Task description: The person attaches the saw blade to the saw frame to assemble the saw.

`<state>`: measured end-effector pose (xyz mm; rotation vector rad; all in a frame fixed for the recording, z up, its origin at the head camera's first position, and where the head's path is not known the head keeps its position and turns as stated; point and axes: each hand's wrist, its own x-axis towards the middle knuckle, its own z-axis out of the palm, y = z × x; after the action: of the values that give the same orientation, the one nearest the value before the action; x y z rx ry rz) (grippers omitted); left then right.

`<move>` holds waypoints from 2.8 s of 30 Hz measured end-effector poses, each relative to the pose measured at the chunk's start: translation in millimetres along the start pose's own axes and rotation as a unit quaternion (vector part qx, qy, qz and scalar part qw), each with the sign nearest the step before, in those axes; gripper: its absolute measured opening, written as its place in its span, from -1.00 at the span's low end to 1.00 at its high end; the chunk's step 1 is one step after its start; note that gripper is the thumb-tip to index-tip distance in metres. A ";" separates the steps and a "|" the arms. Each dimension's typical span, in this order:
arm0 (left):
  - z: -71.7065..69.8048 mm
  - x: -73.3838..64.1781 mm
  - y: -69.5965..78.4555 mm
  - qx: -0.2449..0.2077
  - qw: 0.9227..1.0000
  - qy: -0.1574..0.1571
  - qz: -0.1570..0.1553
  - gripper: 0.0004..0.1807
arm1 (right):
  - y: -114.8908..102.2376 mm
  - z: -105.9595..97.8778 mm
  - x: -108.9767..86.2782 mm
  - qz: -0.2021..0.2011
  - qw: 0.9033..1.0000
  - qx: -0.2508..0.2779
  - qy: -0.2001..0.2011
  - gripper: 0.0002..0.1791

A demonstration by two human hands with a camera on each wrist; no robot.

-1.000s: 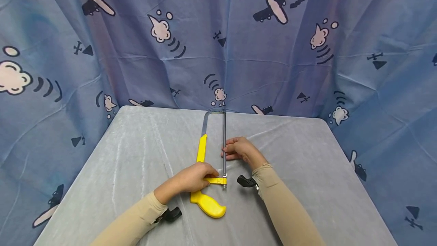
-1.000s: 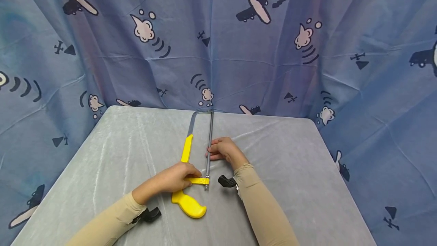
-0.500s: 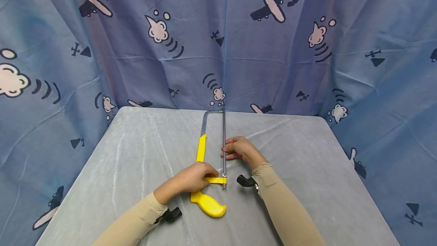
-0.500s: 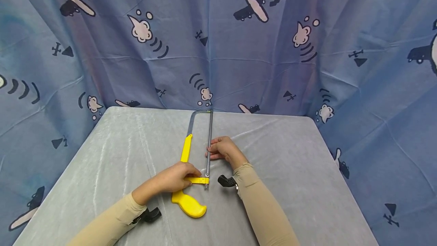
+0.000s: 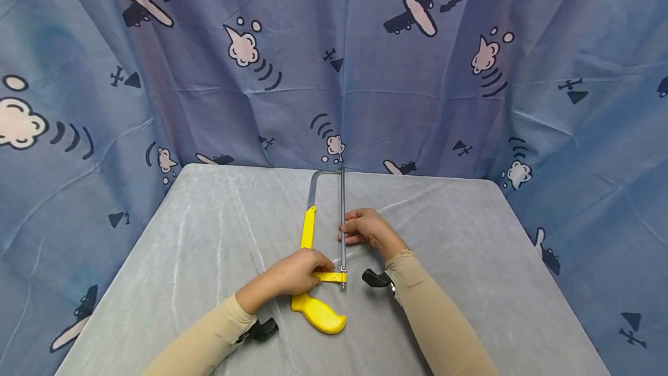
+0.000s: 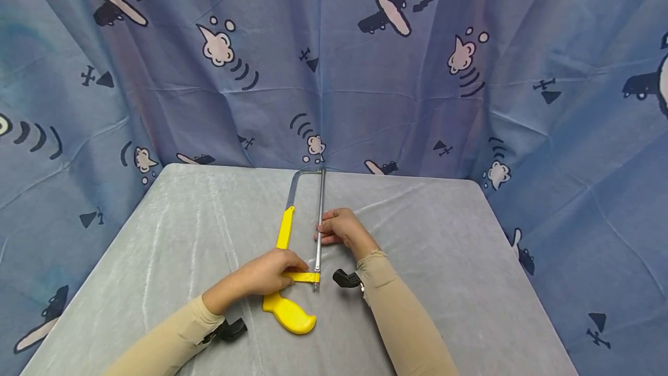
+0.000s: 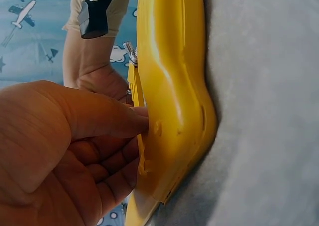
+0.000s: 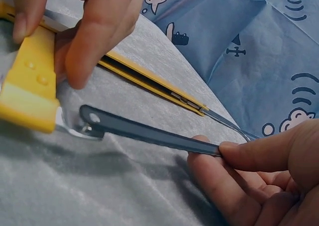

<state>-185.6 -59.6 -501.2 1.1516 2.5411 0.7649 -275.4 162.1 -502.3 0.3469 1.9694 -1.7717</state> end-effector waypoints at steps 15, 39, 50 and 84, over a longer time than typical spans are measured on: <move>0.9 0.1 2.3 0.008 1.000 -0.001 -0.002 -0.66 | 5.6 -0.3 3.6 -0.009 1.000 0.008 0.003 -0.56; 3.4 -0.3 -0.3 0.013 1.000 0.002 0.003 -0.67 | 7.2 0.9 2.5 -0.004 1.000 0.001 0.002 -0.56; 2.7 0.2 -1.0 0.020 1.000 0.010 0.017 -0.66 | 7.1 -5.0 -5.9 -0.011 0.998 -0.055 -0.004 -0.60; 2.9 -2.9 -0.9 0.004 1.000 0.011 -0.001 -0.63 | 61.2 -4.1 -104.3 -0.028 0.976 -0.120 -0.179 -0.69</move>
<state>-183.0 -61.2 -504.1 1.1481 2.5652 0.7734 -156.9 186.9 -503.2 -0.1045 1.9114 -1.4820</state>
